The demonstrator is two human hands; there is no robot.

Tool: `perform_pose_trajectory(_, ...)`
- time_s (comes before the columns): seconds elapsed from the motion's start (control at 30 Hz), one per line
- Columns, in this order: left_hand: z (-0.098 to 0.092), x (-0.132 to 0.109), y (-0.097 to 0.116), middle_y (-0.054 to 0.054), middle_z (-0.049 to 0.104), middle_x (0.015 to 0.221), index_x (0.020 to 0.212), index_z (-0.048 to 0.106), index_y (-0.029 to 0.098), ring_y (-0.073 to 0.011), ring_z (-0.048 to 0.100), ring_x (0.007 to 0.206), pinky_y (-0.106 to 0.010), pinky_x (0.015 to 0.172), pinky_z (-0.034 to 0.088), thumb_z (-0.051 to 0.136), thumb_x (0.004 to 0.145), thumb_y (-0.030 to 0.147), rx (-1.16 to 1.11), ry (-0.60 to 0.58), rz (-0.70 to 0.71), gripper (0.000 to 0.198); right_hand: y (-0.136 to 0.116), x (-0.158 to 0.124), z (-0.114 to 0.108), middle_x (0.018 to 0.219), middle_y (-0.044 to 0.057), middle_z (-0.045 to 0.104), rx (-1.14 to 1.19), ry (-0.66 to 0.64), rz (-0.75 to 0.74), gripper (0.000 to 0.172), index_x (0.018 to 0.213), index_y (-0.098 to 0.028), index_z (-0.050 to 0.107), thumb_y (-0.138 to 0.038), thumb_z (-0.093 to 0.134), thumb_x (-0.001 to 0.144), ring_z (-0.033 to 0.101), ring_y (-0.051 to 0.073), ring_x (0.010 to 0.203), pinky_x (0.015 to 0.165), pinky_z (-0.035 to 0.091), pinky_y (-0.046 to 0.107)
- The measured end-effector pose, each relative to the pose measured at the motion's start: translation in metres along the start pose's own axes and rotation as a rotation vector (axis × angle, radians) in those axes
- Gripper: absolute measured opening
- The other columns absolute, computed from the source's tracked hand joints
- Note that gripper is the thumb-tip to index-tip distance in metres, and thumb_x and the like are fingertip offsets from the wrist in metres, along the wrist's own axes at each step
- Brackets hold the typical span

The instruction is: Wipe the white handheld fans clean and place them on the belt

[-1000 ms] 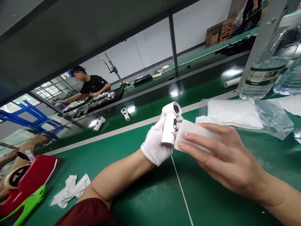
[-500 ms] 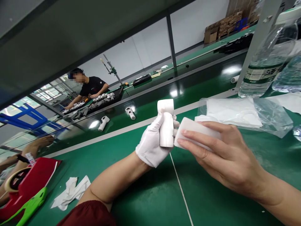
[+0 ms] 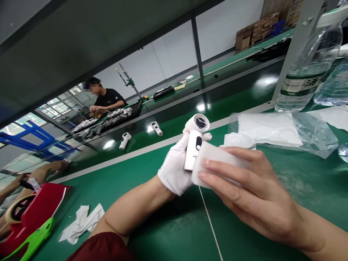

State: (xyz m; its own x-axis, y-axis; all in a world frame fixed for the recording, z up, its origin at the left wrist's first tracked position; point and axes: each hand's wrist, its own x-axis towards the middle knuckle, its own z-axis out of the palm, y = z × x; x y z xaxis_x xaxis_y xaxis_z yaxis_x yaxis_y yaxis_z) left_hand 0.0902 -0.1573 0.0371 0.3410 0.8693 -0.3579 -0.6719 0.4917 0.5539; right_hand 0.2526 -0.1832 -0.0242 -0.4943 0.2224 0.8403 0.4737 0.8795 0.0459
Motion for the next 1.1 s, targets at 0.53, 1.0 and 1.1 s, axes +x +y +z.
perform_pose_trajectory(0.53,-0.011,0.012,0.011,-0.001,0.052,0.058,0.091,0.063,0.009,-0.0097,0.049,0.049,-0.017,0.052,0.043,0.035,0.096,0.023,-0.153,-0.15,-0.177,0.032,0.007,-0.012,0.001,0.115,0.002,0.066,-0.038,0.043,0.034,0.061,0.134,-0.029,0.052,-0.007,0.063,0.078,0.053,0.031,0.117,0.095,0.045,0.047)
perform_pose_trajectory(1.0,-0.026,0.034,0.018,-0.001,0.052,0.067,0.089,0.059,0.012,-0.01,0.052,0.056,-0.019,0.052,0.042,0.052,0.089,0.043,-0.011,-0.156,-0.038,0.032,0.023,-0.018,0.006,0.132,0.002,0.059,-0.056,-0.115,-0.016,0.055,0.136,-0.024,0.049,-0.008,0.055,0.083,0.043,0.032,0.126,0.094,0.036,0.046)
perform_pose_trajectory(1.1,-0.038,0.047,0.022,0.001,0.054,0.079,0.09,0.056,0.014,-0.0083,0.052,0.06,-0.019,0.053,0.042,0.078,0.066,0.032,0.27,-0.193,0.09,0.037,0.021,-0.019,0.01,0.134,0.002,0.056,-0.063,-0.104,-0.003,0.056,0.137,-0.025,0.048,-0.01,0.054,0.084,0.043,0.03,0.126,0.096,0.037,0.045)
